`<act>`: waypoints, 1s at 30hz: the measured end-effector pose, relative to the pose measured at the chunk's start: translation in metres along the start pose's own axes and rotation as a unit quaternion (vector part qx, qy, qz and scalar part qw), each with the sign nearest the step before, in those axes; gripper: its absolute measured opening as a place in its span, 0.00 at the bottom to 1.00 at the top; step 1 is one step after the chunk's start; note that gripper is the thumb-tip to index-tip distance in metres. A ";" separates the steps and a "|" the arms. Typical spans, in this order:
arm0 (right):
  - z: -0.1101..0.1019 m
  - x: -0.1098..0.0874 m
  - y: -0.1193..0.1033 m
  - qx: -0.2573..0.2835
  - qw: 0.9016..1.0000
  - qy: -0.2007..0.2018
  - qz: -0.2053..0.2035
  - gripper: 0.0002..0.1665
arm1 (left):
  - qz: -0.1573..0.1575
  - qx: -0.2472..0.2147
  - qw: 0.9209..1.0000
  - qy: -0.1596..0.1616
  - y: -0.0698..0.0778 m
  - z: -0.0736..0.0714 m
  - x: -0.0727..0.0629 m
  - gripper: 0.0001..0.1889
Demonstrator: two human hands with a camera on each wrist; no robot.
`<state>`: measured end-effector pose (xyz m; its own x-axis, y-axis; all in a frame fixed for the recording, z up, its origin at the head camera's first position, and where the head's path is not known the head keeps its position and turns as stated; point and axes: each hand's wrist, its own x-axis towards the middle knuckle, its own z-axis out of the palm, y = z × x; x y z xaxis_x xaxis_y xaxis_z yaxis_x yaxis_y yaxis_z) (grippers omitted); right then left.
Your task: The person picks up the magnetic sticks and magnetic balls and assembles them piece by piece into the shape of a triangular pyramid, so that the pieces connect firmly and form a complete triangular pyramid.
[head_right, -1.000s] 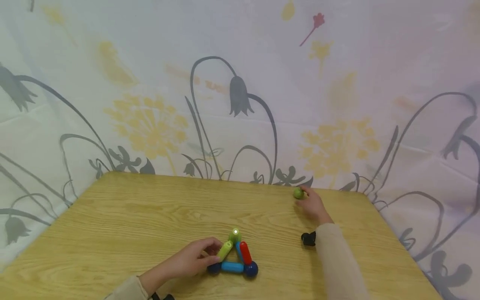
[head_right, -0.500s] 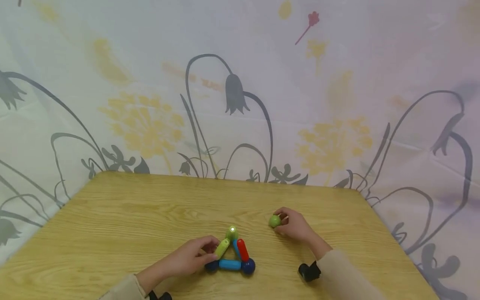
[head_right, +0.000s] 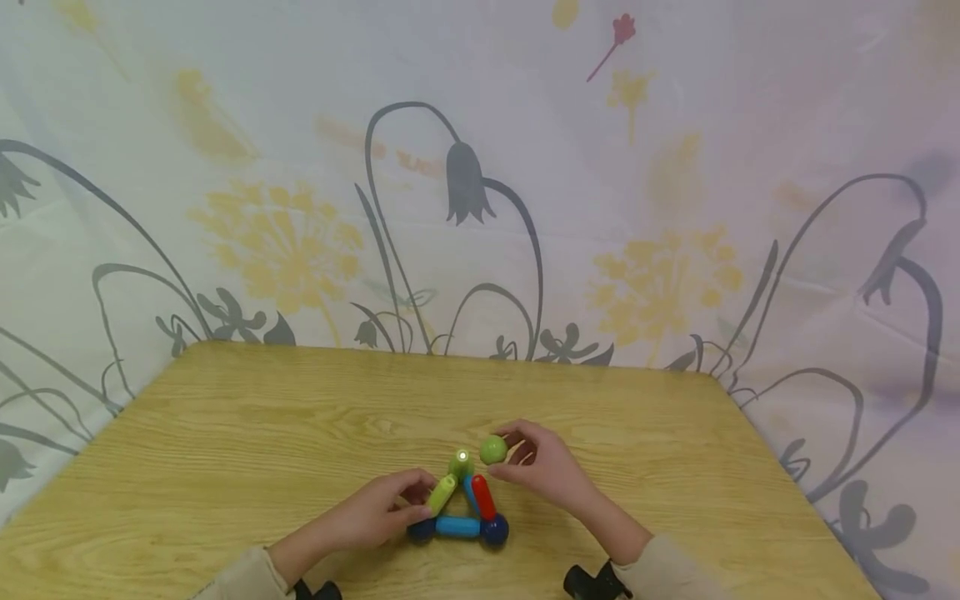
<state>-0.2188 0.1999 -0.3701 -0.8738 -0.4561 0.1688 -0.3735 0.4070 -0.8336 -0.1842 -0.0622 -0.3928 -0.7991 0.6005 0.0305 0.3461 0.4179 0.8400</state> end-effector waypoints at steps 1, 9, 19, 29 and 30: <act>0.003 0.001 -0.004 0.008 1.000 0.001 -0.009 0.24 | 0.000 -0.001 1.000 0.000 0.000 0.000 0.000 0.13; 0.024 0.010 -0.013 0.026 0.999 -0.030 -0.014 0.23 | -0.001 -0.009 1.000 -0.005 -0.001 0.000 0.000 0.13; 0.028 0.008 -0.010 0.051 0.993 -0.099 -0.030 0.27 | -0.016 -0.011 1.000 -0.001 -0.004 0.000 0.001 0.14; 0.019 -0.012 0.002 0.018 0.994 -0.104 0.003 0.20 | -0.015 0.005 1.000 0.007 -0.001 0.003 0.002 0.14; 0.019 -0.013 0.004 0.017 0.994 -0.105 0.003 0.18 | -0.010 0.009 1.000 0.008 -0.001 0.003 0.002 0.14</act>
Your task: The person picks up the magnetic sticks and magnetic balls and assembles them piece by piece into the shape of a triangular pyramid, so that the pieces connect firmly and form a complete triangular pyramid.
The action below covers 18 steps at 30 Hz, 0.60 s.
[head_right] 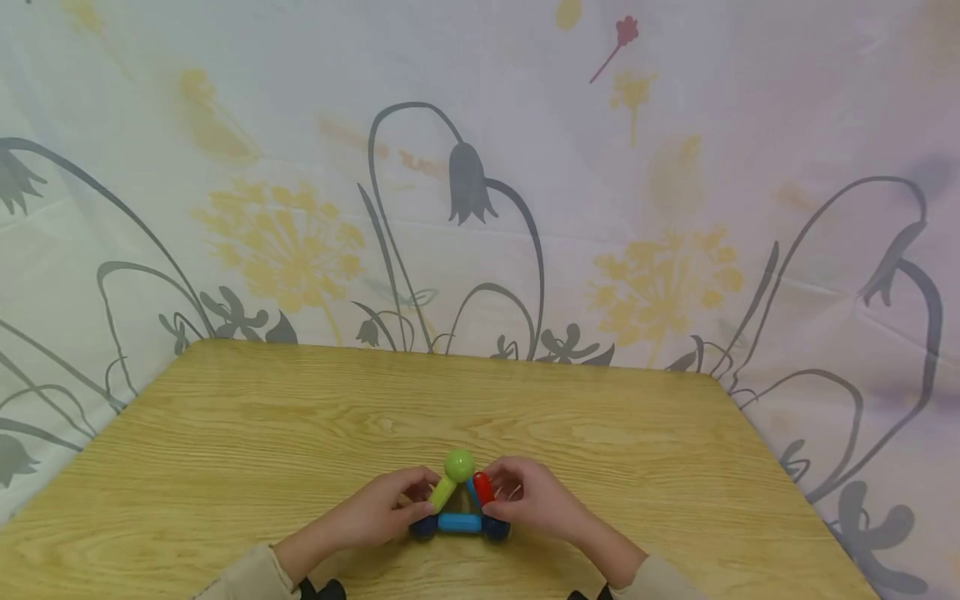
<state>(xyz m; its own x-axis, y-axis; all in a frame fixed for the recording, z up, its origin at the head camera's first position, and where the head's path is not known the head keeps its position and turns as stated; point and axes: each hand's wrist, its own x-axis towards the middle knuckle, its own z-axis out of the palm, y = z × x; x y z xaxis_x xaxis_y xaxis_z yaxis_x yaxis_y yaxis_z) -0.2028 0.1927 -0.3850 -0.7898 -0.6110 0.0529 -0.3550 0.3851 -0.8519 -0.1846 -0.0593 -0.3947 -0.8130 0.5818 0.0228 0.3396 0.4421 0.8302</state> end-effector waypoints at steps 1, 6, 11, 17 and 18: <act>0.000 -0.001 0.001 -0.001 1.000 -0.001 -0.003 0.16 | 0.005 0.005 1.000 0.001 0.000 0.000 0.000 0.14; 0.003 -0.003 0.002 -0.013 1.000 0.012 -0.012 0.15 | 0.020 0.031 0.999 0.004 0.003 0.003 0.001 0.15; 0.005 -0.003 0.004 -0.011 1.000 0.018 -0.014 0.15 | 0.017 0.035 0.999 0.004 0.004 0.003 0.001 0.15; -0.002 -0.007 0.009 -0.021 0.999 0.035 -0.017 0.19 | 0.001 0.001 1.000 0.017 -0.001 -0.003 0.001 0.16; -0.005 -0.008 0.010 -0.028 0.999 0.045 -0.013 0.20 | -0.003 0.000 1.000 0.029 -0.003 -0.006 0.001 0.17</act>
<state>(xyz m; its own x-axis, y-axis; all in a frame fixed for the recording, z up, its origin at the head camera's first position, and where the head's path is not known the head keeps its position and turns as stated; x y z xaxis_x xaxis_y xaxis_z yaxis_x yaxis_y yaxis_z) -0.2025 0.2046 -0.3912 -0.8208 -0.5578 0.1232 -0.4013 0.4096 -0.8192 -0.1892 -0.0647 -0.3941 -0.8411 0.5386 0.0496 0.3348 0.4464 0.8299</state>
